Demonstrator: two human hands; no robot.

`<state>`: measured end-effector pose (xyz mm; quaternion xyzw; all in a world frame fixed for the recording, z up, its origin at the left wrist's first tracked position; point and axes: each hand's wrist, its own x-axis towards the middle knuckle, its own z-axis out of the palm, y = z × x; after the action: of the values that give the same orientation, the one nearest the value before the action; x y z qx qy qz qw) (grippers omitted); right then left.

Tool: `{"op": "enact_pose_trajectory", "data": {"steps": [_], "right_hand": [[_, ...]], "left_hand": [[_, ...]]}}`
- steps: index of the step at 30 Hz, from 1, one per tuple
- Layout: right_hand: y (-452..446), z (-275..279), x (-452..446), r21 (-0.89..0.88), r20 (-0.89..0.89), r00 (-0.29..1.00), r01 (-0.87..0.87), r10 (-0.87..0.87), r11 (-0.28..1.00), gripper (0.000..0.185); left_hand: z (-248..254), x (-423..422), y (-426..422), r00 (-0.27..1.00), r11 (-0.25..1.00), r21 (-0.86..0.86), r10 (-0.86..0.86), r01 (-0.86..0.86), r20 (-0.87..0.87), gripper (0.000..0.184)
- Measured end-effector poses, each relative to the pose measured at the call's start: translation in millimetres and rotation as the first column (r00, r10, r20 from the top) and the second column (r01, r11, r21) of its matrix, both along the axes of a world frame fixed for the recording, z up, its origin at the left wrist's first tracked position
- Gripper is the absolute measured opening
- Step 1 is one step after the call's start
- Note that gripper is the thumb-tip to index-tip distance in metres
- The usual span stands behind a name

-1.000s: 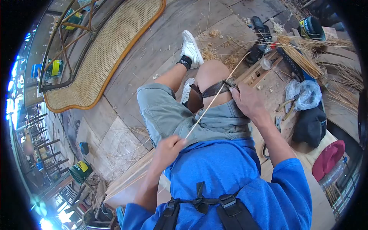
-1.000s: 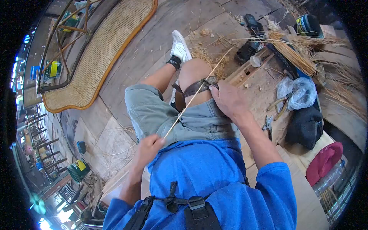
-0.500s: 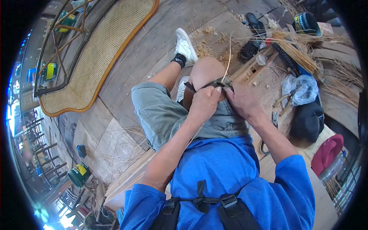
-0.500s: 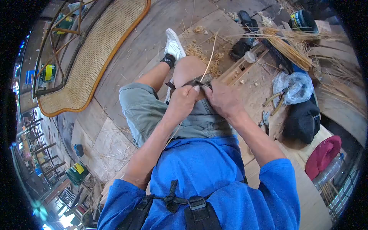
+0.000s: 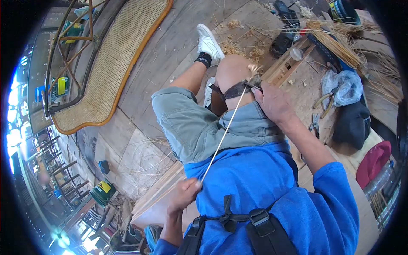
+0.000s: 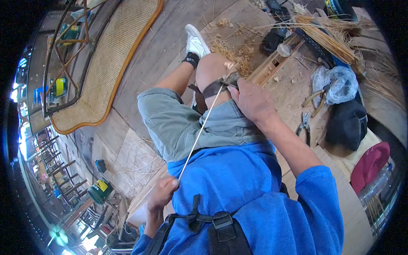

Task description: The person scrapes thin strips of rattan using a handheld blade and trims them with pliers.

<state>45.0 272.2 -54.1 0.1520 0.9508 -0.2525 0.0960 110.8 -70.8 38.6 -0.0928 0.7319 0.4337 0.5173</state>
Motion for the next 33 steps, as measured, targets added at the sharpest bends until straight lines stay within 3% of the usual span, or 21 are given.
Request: {"op": "enact_pose_trajectory", "data": {"steps": [2, 3, 4, 7, 10, 12, 14, 17, 19, 24, 25, 27, 28, 30, 33], "right_hand": [[0.5, -0.2, -0.9, -0.012, 0.023, 1.0, 0.012, -0.012, 1.0, 0.03], [4.9, -0.7, -3.8, -0.013, 0.024, 0.999, 0.039, -0.039, 0.999, 0.031], [8.7, -3.4, -5.0, -0.019, 0.027, 0.998, 0.061, -0.061, 0.998, 0.031], [16.3, -13.3, 1.2, -0.109, -0.042, 0.995, 0.083, -0.089, 0.991, 0.032], [38.2, -15.5, 17.3, -0.275, -0.109, 0.98, 0.13, -0.165, 0.953, 0.032], [38.2, -7.4, 27.0, -0.444, -0.052, 0.969, 0.195, -0.243, 0.874, 0.032], [41.0, 15.8, 34.2, -0.603, 0.09, 0.95, 0.29, -0.298, 0.743, 0.031], [23.3, 53.0, 38.4, -0.699, 0.269, 0.943, 0.33, -0.194, 0.634, 0.033], [6.1, 54.4, 39.6, -0.866, 0.399, 0.917, 0.388, -0.034, 0.315, 0.036], [-44.4, 39.3, 29.5, -0.796, 0.588, 0.769, 0.606, 0.252, 0.009, 0.039], [-44.0, 30.5, 22.3, -0.819, 0.56, 0.782, 0.573, 0.273, 0.037, 0.04], [-38.7, 27.0, 9.3, -0.848, 0.508, 0.854, 0.518, 0.109, -0.113, 0.041], [-35.2, 26.2, 2.7, -0.859, 0.482, 0.876, 0.478, 0.021, -0.183, 0.041], [-21.5, 32.2, -4.3, -0.862, 0.494, 0.869, 0.486, -0.026, -0.146, 0.041], [-18.5, 44.9, -6.9, -0.886, 0.464, 0.885, 0.464, -0.021, 0.001, 0.041]], "left_hand": [[15.5, 23.7, -30.9, 0.999, 0.997, -0.059, -0.052, 0.051, -0.017, 0.04], [21.2, 35.0, -54.8, 0.996, 0.999, -0.043, -0.009, 0.013, 0.091, 0.039], [26.6, 44.8, -74.9, 0.979, 0.999, -0.037, 0.037, -0.03, 0.202, 0.038], [45.0, 53.6, -87.4, 0.947, 0.954, -0.071, 0.298, -0.291, 0.12, 0.039], [25.8, 40.7, -71.0, 0.814, 0.761, 0.35, 0.581, -0.546, 0.008, 0.038], [13.4, 15.2, -40.4, 0.879, 0.88, 0.174, 0.464, -0.443, -0.109, 0.037], [2.0, -1.8, -5.6, 0.925, 0.936, 0.138, 0.343, -0.323, -0.163, 0.035], [-10.4, -14.4, 14.4, 0.963, 0.972, 0.112, 0.222, -0.206, -0.155, 0.034], [-17.6, -15.7, 18.1, 0.975, 0.981, 0.114, 0.17, -0.154, -0.143, 0.034], [-17.1, -12.8, 4.9, 0.985, 0.993, 0.105, 0.075, -0.059, -0.153, 0.035], [-16.6, -10.4, 0.1, 0.985, 0.992, 0.105, 0.088, -0.072, -0.152, 0.035], [-17.1, -4.7, -9.9, 0.983, 0.989, 0.107, 0.115, -0.1, -0.146, 0.035], [-18.7, -4.9, -14.8, 0.979, 0.999, 0.018, 0.029, -0.026, -0.2, 0.034], [-25.5, -7.7, -21.3, 0.948, 0.98, -0.171, -0.147, 0.101, -0.283, 0.032], [-41.9, -24.9, -9.7, 0.602, 0.921, -0.234, -0.383, 0.313, -0.701, 0.023]]}}
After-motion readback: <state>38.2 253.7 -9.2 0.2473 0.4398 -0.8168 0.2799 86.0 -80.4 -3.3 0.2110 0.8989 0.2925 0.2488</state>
